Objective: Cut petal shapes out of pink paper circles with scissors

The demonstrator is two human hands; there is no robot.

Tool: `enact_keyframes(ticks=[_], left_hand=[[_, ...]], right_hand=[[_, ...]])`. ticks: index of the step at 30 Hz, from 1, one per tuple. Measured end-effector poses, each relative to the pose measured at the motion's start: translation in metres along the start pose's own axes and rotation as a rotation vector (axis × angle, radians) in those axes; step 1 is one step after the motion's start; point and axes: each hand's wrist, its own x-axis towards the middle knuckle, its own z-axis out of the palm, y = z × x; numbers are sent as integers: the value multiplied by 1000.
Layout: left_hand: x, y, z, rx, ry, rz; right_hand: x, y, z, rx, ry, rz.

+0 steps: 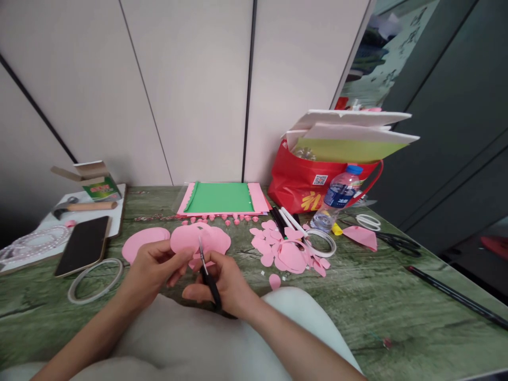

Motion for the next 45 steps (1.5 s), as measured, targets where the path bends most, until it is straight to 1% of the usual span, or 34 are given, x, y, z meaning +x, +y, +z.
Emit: enact_keyframes(ticks=[3, 7, 14, 23, 28, 39, 45], left_hand=[[0, 1, 0, 21, -34, 8], [0, 1, 0, 28, -41, 14], [1, 0, 0, 33, -37, 31], [0, -2, -2, 26, -3, 51], [0, -1, -2, 29, 18, 30], [1, 1, -1, -32, 93, 27], [2, 4, 2, -61, 103, 24]], right_hand=[[0, -4, 1, 19, 22, -51], [0, -7, 2, -16, 39, -63], [1, -4, 0, -36, 26, -84], [0, -5, 1, -41, 61, -19], [1, -6, 1, -11, 71, 41], [-2, -9, 3, 34, 61, 32], [-2, -3, 3, 27, 44, 44]])
